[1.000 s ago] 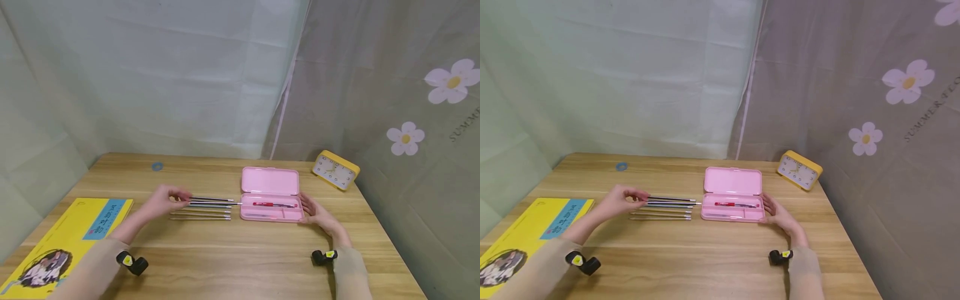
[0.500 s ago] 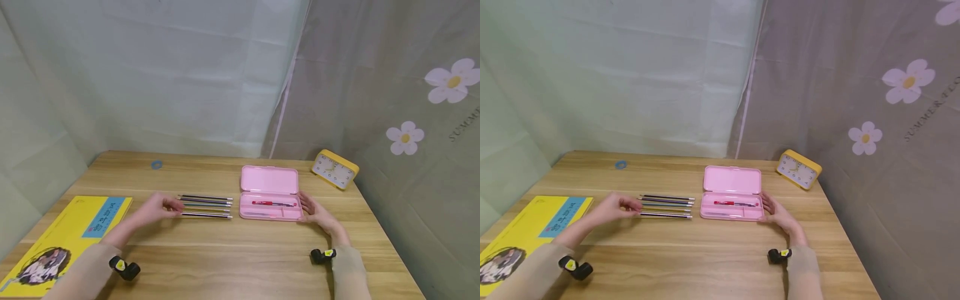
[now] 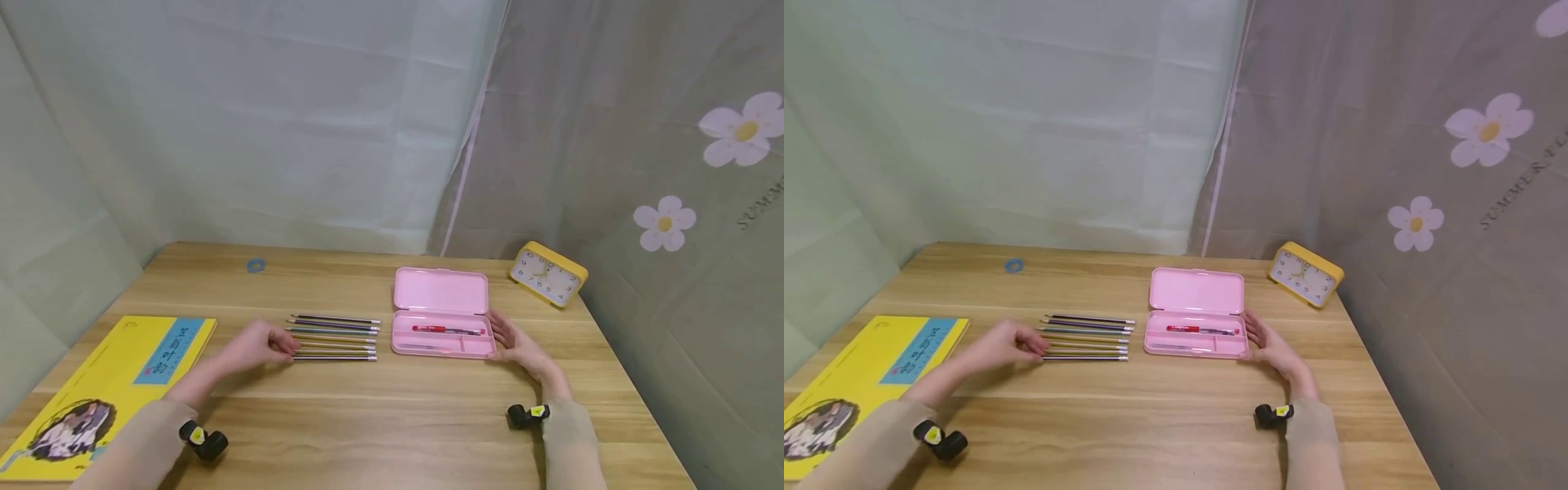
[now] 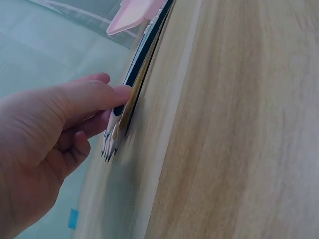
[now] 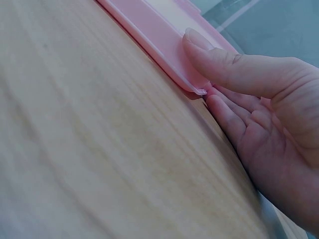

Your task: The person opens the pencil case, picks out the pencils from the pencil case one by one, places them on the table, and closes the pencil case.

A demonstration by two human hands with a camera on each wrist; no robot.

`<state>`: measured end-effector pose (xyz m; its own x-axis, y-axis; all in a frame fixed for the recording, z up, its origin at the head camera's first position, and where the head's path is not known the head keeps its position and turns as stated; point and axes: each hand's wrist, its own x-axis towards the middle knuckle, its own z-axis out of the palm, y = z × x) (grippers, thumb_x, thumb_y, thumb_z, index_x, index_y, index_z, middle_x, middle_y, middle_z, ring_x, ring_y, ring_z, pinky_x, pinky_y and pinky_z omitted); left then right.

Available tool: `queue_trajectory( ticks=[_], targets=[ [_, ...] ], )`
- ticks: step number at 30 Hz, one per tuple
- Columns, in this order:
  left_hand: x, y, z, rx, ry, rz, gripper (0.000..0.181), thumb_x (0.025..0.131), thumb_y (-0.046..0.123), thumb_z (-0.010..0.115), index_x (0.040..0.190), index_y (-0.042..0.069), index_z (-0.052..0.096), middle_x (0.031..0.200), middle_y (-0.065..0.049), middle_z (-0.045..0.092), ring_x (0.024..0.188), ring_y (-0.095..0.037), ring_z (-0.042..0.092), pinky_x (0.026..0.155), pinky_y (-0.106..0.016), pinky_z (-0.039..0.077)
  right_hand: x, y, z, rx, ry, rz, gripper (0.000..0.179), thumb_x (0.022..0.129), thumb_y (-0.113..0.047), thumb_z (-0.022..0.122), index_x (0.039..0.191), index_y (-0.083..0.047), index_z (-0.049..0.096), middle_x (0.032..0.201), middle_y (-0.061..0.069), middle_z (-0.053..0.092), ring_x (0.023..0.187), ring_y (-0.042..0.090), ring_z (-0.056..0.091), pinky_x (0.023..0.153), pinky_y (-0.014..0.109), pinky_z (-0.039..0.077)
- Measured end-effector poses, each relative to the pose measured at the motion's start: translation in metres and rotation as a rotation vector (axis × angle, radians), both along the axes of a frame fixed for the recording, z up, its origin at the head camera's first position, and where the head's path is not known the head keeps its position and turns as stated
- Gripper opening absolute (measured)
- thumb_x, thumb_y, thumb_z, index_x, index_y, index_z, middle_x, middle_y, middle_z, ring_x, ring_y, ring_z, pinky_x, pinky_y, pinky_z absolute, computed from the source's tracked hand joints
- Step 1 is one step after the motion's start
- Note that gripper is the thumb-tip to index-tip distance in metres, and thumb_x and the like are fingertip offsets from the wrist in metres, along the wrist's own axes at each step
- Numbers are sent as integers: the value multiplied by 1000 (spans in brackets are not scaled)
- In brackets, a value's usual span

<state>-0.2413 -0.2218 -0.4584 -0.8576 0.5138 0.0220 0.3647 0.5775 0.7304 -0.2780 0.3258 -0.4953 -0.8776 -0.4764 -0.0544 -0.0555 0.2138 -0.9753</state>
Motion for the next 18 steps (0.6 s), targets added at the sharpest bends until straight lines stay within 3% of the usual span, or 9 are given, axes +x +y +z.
queue_trajectory(
  ticks=[11, 18],
  targets=[
    [-2, 3, -3, -53, 65, -32, 15, 77, 2, 78, 92, 2, 75, 84, -5, 75, 73, -3, 67, 67, -20, 56, 1, -2, 1, -36, 3, 19, 99, 82, 3, 71, 154, 4, 3, 161, 28, 6, 146, 47, 13, 100, 5, 34],
    [-3, 9, 4, -48, 34, -25, 21, 77, 6, 79, 97, -1, 73, 87, -6, 75, 76, -6, 67, 69, -20, 56, 0, -1, 0, -41, 10, 21, 98, 83, 3, 71, 154, 4, 3, 160, 29, 7, 146, 48, 13, 100, 5, 34]
  ],
)
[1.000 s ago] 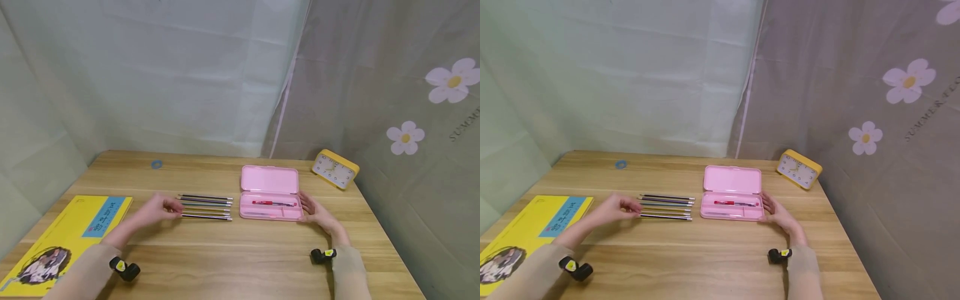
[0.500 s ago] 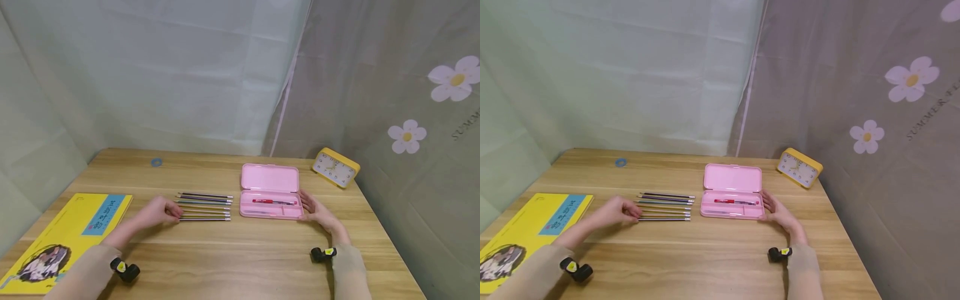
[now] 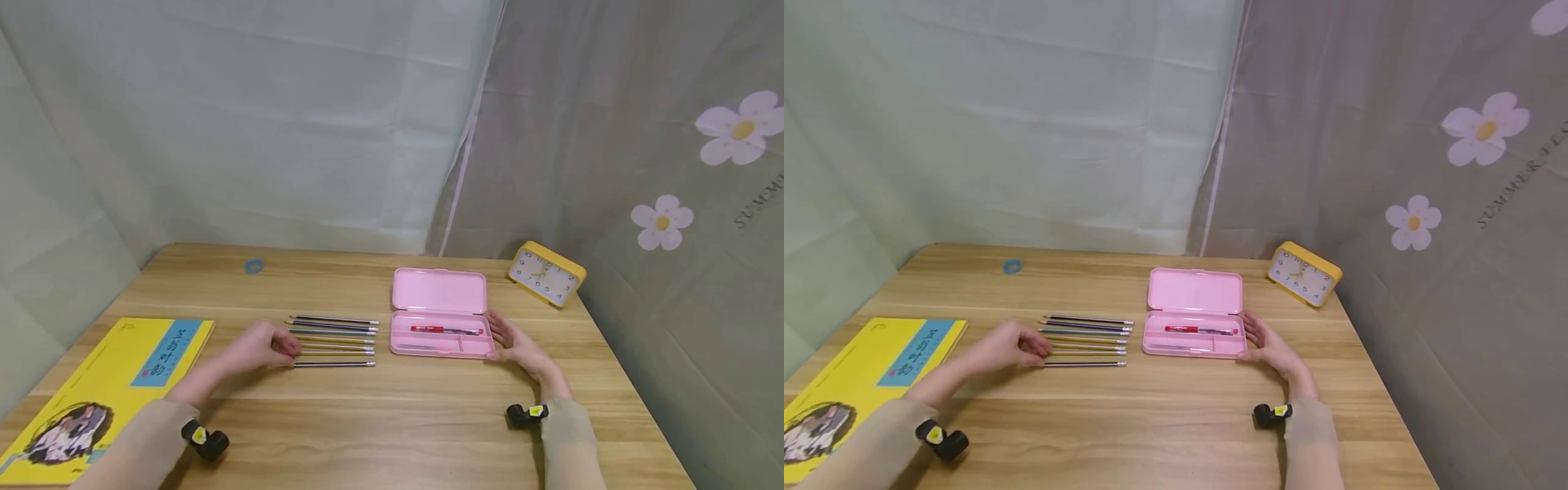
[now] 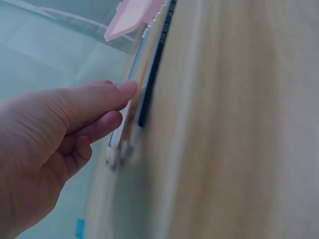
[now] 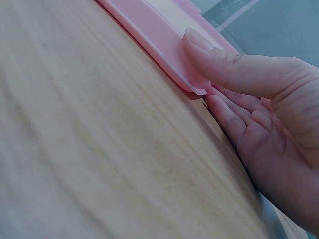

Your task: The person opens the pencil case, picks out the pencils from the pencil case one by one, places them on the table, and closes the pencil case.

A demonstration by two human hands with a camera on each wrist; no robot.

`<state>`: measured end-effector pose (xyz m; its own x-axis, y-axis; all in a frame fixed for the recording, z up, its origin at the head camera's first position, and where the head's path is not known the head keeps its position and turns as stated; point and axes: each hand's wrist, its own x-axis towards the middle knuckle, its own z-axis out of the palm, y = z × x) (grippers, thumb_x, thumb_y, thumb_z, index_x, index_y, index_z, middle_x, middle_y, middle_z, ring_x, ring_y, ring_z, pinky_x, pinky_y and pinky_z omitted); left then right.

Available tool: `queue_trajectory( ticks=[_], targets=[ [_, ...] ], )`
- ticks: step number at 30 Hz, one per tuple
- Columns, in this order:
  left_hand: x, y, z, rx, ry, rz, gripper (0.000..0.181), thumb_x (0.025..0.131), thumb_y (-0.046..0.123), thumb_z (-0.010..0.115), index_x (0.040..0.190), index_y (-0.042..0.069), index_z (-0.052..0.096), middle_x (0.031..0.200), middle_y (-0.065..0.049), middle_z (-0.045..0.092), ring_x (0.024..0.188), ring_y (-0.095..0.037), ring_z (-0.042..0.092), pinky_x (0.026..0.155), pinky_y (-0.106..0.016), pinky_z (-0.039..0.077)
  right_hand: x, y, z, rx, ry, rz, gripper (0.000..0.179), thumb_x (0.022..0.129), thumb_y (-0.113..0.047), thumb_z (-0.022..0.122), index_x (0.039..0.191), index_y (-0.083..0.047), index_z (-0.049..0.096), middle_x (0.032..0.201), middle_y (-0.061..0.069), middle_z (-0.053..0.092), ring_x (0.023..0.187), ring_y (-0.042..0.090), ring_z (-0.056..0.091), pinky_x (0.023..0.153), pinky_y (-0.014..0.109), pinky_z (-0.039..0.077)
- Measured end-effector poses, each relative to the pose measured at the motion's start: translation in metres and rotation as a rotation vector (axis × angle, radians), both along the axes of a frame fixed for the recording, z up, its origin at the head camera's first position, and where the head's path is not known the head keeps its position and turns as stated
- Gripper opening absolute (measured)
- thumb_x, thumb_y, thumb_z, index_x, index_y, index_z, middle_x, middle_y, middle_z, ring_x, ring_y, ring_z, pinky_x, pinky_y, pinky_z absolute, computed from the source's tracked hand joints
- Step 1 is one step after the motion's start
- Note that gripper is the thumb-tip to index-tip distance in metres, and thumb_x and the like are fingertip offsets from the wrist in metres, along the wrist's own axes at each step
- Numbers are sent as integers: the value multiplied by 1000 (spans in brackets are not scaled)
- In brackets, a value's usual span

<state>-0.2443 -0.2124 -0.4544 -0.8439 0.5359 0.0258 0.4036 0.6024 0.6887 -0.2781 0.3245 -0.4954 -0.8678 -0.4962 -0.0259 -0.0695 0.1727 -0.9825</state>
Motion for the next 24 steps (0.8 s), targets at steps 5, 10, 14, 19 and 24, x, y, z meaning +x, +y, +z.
queue_trajectory(
  ticks=[5, 10, 14, 19, 24],
  targets=[
    [-12, 15, 12, -32, 12, 26, 23, 82, 13, 77, 101, 0, 73, 91, -5, 74, 81, -10, 66, 71, -21, 53, -1, 1, 1, -1, -3, 1, 98, 83, 3, 71, 154, 5, 3, 160, 29, 6, 146, 48, 13, 100, 6, 35],
    [-35, 40, 25, -18, 49, 29, 26, 87, 10, 72, 110, -3, 70, 95, -9, 75, 86, -16, 68, 74, -28, 56, -1, 2, 1, 7, -3, -1, 98, 83, 3, 70, 154, 4, 3, 161, 29, 6, 146, 48, 12, 100, 5, 35],
    [-58, 63, 35, 14, 85, 69, 32, 90, 11, 69, 119, -3, 67, 101, -12, 74, 88, -19, 67, 76, -32, 56, 0, 2, 1, 9, -1, -4, 98, 83, 3, 70, 154, 4, 3, 160, 29, 6, 145, 49, 13, 100, 6, 35],
    [-85, 90, 43, 138, 105, 121, 36, 91, 11, 68, 122, -6, 63, 111, -20, 70, 99, -29, 67, 86, -40, 55, 1, 1, 1, 9, -5, -12, 99, 82, 2, 72, 154, 4, 3, 160, 29, 8, 145, 48, 13, 100, 6, 36],
    [-103, 114, 41, 241, 26, 141, 44, 90, 7, 66, 130, -8, 55, 125, -28, 61, 110, -37, 62, 94, -44, 53, 1, -1, 1, 11, -1, -13, 100, 82, 1, 72, 154, 3, 4, 160, 29, 8, 145, 48, 14, 100, 6, 35]
  ],
)
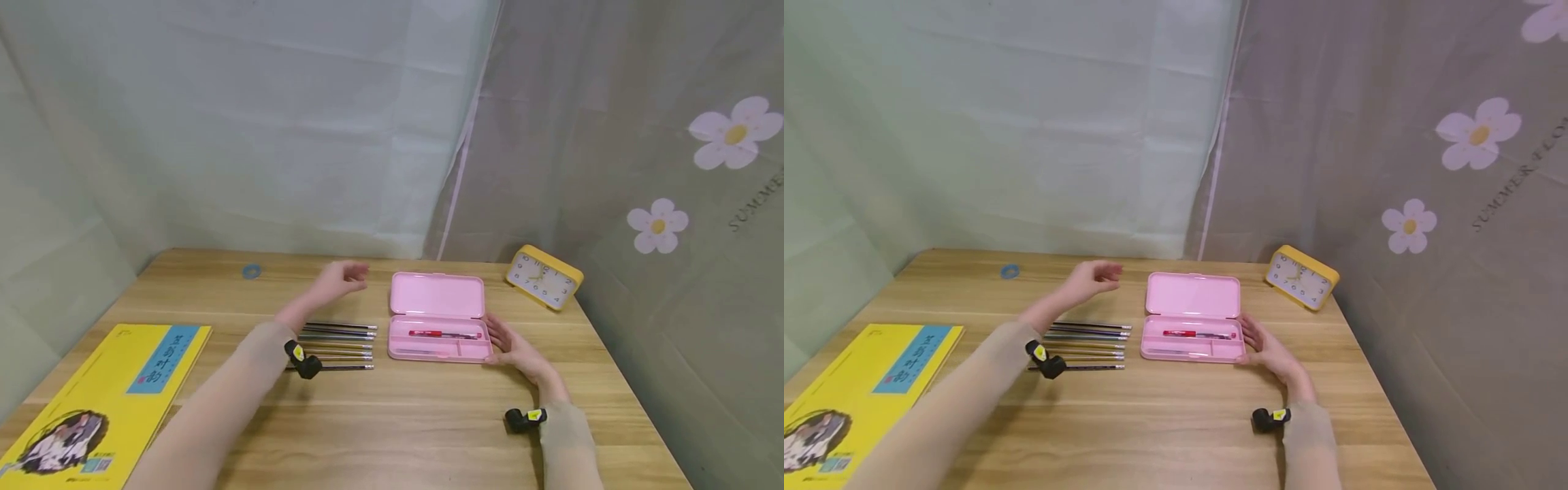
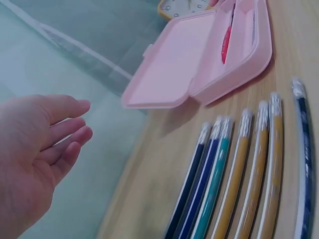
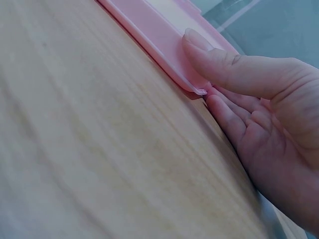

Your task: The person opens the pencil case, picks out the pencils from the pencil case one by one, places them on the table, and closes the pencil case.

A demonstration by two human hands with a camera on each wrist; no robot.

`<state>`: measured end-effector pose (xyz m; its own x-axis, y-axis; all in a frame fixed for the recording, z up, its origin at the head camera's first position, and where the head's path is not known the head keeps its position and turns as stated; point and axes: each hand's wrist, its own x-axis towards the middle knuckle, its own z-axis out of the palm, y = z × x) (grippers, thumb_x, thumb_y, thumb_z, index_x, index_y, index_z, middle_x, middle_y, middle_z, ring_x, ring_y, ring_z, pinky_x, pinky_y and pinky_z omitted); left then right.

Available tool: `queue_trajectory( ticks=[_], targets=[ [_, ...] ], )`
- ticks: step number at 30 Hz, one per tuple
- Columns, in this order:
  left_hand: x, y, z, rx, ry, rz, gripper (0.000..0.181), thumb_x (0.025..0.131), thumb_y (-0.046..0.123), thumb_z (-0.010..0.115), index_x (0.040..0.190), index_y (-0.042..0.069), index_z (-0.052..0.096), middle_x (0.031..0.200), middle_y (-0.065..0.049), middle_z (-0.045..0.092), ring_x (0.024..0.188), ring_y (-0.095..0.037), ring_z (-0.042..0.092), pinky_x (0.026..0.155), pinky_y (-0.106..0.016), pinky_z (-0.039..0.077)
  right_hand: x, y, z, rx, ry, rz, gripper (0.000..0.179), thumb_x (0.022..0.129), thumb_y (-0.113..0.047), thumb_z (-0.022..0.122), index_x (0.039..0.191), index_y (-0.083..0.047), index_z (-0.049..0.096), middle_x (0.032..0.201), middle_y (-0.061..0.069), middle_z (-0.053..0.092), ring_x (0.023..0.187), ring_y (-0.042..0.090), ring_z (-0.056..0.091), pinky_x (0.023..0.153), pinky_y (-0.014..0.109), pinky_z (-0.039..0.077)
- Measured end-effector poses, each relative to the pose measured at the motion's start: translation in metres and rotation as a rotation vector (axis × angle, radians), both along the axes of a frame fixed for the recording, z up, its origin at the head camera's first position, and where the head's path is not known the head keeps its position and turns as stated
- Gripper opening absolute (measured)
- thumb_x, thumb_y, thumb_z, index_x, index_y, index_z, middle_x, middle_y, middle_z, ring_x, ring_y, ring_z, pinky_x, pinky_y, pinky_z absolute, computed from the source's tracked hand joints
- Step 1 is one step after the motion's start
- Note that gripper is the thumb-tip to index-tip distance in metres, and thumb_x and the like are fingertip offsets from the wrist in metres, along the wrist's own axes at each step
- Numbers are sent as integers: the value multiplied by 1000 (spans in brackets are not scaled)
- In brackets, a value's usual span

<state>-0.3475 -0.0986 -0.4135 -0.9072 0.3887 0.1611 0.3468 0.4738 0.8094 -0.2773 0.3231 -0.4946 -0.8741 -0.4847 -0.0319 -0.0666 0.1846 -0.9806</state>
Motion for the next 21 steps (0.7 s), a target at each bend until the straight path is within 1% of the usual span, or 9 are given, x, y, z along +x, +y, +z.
queue_trajectory(
  ticks=[4, 9, 11, 13, 16, 21],
  targets=[
    [-10, 17, -11, 36, -50, -23, 51, 90, 3, 64, 136, -10, 47, 135, -30, 54, 120, -41, 56, 101, -46, 49, 0, -1, 0, 10, 2, 3, 99, 83, 1, 72, 155, 3, 4, 160, 29, 8, 146, 48, 14, 100, 5, 35],
    [-15, 33, -25, 66, -139, -49, 64, 91, 2, 62, 145, -12, 31, 146, -32, 41, 131, -44, 46, 110, -50, 39, 0, -2, 2, 9, -1, 13, 100, 82, 1, 72, 155, 3, 3, 160, 29, 8, 146, 48, 14, 100, 5, 35],
    [-17, 39, -28, 86, -163, -59, 66, 92, 2, 62, 146, -13, 27, 147, -32, 39, 133, -44, 44, 111, -49, 38, 0, -3, 3, 9, -4, 11, 101, 82, 1, 73, 155, 3, 3, 160, 29, 8, 146, 48, 14, 100, 5, 35],
    [-18, 45, -31, 109, -175, -71, 68, 92, 1, 61, 146, -15, 24, 147, -33, 38, 133, -45, 44, 111, -49, 39, 0, -3, 3, 9, -8, 8, 101, 81, 1, 73, 155, 3, 4, 160, 29, 8, 146, 48, 13, 99, 5, 35],
    [-18, 52, -31, 135, -179, -82, 68, 92, 1, 61, 146, -17, 23, 146, -34, 39, 132, -45, 45, 110, -48, 40, 0, -3, 4, 14, -14, 0, 101, 81, 1, 73, 155, 2, 4, 161, 28, 8, 146, 47, 13, 99, 5, 35],
    [-16, 60, -27, 177, -180, -56, 63, 92, -3, 59, 144, -18, 26, 143, -36, 42, 130, -46, 47, 108, -47, 43, 0, -1, 4, 30, -19, -9, 102, 81, 0, 74, 155, 2, 4, 161, 28, 8, 146, 47, 14, 99, 5, 35]
  ],
)
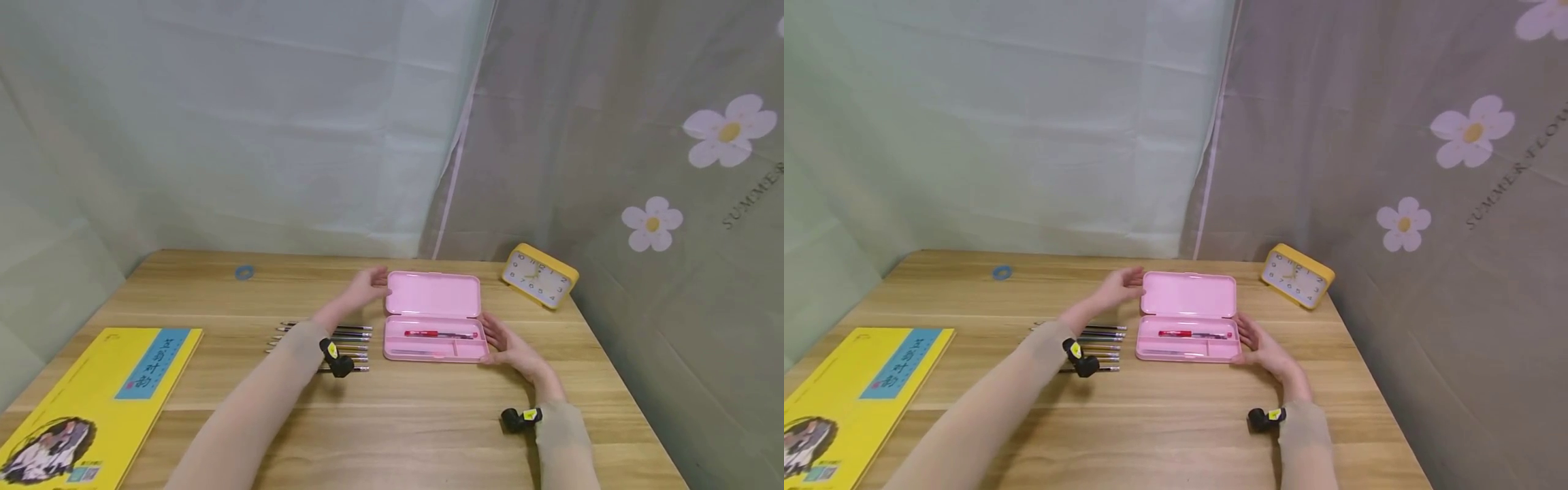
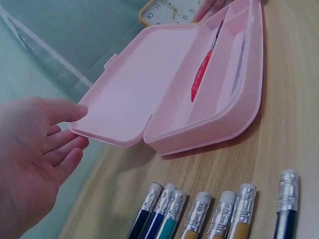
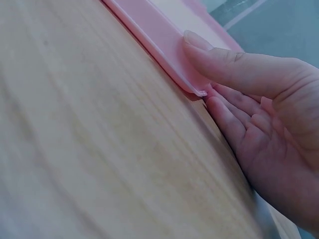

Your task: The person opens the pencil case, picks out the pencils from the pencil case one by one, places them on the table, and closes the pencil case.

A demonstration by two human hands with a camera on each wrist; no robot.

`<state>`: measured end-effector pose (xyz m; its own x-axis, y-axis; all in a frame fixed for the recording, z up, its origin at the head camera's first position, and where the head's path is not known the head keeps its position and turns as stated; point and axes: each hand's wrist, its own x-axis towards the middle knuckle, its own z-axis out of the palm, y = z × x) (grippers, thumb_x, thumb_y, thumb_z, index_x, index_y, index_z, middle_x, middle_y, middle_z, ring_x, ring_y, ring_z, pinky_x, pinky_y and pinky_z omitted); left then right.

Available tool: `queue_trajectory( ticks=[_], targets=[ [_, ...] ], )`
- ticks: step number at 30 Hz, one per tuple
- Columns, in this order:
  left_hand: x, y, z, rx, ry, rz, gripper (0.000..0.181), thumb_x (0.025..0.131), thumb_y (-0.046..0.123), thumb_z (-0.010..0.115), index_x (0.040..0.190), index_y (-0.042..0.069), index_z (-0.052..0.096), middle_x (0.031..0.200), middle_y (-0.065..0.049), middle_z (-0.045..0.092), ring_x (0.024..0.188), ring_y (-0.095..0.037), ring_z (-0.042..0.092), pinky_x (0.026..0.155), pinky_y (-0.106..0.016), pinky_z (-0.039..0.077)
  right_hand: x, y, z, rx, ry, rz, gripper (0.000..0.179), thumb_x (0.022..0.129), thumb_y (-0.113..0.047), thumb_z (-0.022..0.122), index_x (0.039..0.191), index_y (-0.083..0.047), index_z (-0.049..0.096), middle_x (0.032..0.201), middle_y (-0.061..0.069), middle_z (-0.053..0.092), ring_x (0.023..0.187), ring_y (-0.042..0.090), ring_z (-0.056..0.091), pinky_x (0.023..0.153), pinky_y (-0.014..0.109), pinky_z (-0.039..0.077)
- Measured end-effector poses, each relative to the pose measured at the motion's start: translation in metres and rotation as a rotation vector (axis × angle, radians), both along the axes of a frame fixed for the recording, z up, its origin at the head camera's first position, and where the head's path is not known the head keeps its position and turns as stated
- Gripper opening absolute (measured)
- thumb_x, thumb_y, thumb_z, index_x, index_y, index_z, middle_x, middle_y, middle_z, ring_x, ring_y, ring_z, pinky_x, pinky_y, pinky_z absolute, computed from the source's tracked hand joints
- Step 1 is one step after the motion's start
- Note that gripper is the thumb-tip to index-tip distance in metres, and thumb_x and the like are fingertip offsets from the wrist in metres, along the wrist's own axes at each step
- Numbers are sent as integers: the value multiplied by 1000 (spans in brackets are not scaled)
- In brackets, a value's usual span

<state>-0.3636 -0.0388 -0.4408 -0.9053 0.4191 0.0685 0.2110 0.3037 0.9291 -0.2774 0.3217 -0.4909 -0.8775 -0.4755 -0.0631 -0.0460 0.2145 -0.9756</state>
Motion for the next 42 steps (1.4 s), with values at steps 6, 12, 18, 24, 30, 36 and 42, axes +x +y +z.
queue_trajectory(
  ticks=[6, 12, 18, 24, 30, 36, 42],
  targets=[
    [8, -1, 5, 41, 36, 18, 60, 90, -5, 60, 141, -18, 31, 138, -36, 47, 125, -46, 51, 104, -46, 47, 0, 0, -1, -2, -4, -5, 102, 81, 0, 73, 155, 2, 3, 161, 28, 8, 146, 47, 14, 99, 4, 34],
    [30, -4, 13, 47, 65, 32, 56, 91, 0, 63, 141, -11, 41, 134, -30, 54, 122, -41, 56, 103, -44, 48, -1, 0, -1, -7, 10, 5, 102, 81, 0, 72, 155, 3, 1, 160, 29, 8, 146, 48, 14, 99, 5, 34],
    [53, -3, 8, 13, 83, 15, 51, 92, 13, 67, 137, -4, 51, 126, -22, 63, 117, -34, 61, 100, -41, 51, -3, 3, 0, -31, 5, 16, 104, 80, 5, 70, 153, 6, -3, 159, 32, 4, 145, 50, 10, 100, 5, 34],
    [66, 2, -4, -68, 127, -56, 53, 91, 19, 68, 135, -5, 52, 120, -18, 68, 114, -33, 63, 99, -44, 50, -1, 6, 1, -56, -19, -2, 105, 77, 9, 70, 153, 7, -4, 159, 32, 0, 144, 48, 8, 99, 7, 36],
    [72, 6, -11, -124, 122, -44, 59, 84, 14, 76, 135, -3, 52, 123, -16, 67, 119, -33, 60, 106, -47, 45, 0, 7, 2, -13, -1, -26, 108, 76, 4, 75, 153, 7, 0, 160, 30, 2, 148, 44, 4, 98, 1, 29],
    [72, 10, -15, -158, 129, -33, 67, 77, 6, 81, 136, -4, 51, 132, -20, 60, 125, -38, 55, 107, -46, 43, -1, 7, 2, -2, -6, -33, 107, 78, -4, 78, 154, 5, 3, 160, 29, 4, 147, 45, 8, 97, 1, 30],
    [71, 12, -18, -229, 161, -24, 72, 74, 7, 83, 137, -4, 50, 140, -21, 54, 128, -42, 51, 107, -47, 43, -1, 7, 3, 24, -14, -51, 101, 82, -8, 75, 155, 3, 5, 161, 28, 6, 148, 45, 10, 97, 2, 31]
  ],
)
